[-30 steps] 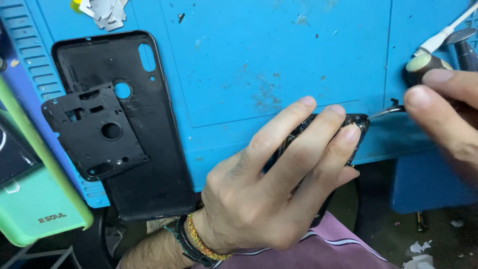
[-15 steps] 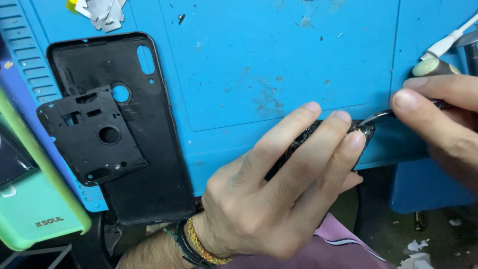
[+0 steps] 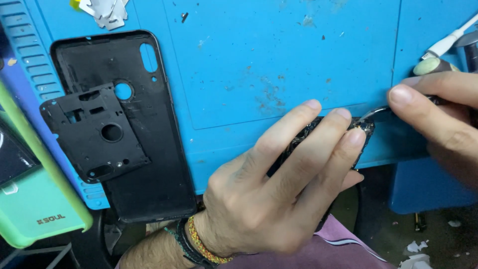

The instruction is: Closing the housing of a mobile phone after internal repairs, using tweezers to position parts and a screwdriver to secure them.

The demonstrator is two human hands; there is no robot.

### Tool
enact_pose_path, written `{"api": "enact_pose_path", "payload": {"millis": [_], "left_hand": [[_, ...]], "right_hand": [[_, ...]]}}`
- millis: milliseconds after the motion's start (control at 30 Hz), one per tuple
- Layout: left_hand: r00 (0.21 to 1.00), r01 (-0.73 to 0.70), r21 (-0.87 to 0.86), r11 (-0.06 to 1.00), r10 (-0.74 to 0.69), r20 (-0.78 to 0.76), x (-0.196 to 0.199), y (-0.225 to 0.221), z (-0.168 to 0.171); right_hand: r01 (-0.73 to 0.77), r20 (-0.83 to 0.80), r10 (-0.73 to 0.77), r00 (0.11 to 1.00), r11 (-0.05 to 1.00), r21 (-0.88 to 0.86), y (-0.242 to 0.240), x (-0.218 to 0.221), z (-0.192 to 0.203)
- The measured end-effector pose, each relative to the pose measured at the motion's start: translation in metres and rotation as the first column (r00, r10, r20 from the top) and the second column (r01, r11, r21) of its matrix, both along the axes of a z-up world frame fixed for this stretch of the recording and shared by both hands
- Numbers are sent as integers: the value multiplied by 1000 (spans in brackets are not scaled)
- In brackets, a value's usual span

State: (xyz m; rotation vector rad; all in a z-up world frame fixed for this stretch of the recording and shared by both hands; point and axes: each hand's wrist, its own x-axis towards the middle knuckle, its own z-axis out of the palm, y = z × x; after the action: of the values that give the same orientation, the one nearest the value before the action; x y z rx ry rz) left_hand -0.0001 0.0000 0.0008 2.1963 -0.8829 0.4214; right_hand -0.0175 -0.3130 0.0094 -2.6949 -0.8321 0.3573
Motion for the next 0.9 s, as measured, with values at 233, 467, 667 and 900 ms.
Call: {"api": "enact_pose_path", "payload": {"millis": [233,467,667,900], "left_hand": [[1000,-3,-10,1000,3,-2,-1,0,0],[1000,14,-23,1000,-14,13,0,1,-1],[1000,16,-25,1000,-15,12,0,1,-1],[1000,27,-25,999,-26,15,1,0,-1]], "right_hand": [[-3,1,3,1000,999,40,-3,-2,-3],[55,29,-54,998,998,-23,-4,-13,1],[705,-306,-664,682,708,36,3,-11,-20],[132,-14,-132,991,989,59,-3,-13,-7]]}}
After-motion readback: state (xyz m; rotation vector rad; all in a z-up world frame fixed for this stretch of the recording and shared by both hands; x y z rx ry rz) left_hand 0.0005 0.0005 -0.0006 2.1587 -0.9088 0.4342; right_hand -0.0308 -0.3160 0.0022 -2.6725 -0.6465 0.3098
